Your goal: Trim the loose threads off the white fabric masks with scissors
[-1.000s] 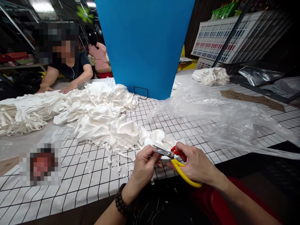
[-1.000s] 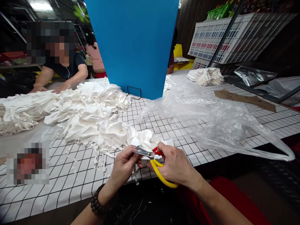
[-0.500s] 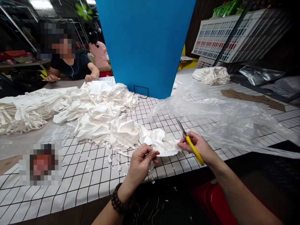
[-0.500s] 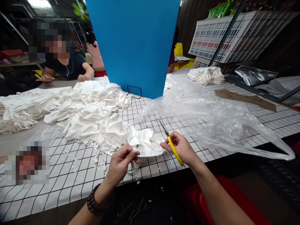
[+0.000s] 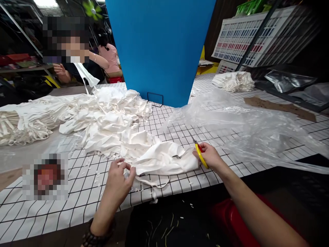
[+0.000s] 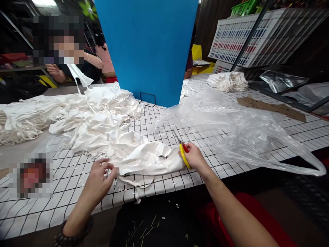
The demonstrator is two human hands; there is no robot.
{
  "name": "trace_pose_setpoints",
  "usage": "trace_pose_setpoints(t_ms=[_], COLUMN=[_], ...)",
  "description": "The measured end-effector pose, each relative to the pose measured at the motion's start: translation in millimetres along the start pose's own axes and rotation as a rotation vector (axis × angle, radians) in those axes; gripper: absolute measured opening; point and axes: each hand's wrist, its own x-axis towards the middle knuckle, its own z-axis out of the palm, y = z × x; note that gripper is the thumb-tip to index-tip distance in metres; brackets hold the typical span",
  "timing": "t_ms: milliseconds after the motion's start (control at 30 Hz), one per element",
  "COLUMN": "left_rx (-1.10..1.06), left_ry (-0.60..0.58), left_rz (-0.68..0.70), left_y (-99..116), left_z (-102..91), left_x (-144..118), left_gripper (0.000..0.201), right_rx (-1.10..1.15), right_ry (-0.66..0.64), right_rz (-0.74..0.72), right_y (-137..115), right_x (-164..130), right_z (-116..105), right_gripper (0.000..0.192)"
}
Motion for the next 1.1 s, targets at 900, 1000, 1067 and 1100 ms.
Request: trace_pose_setpoints(t_ms=[900,1000,1067,1100], left_rx=[-1.459,-1.383,-1.205,-1.072], left_ry=[-0.603,-0.651,-0.599,-0.509], left_rz=[-0.76,-0.69,-0.536,-0.419], left_y=[103,97,96,97], left_z=[98.4,96.6,91.6,88.1], left_x=[-23,-23,-22,-20], left_gripper=[0.027,0.033,0.038,0.037], right_rx=[0.269,0.453,0.564,0.621], right_ry=[-0.09,-0.204,-0.283,-0.307], right_rz=[-0.315,-0.217,-0.174,-0.152], right_y=[-42,-41,-46,-50], right_x=[-99,-87,-80,-77], right_z=[-4,-2,-7,-10], right_gripper=[0.025,0.029,0.031,0.031])
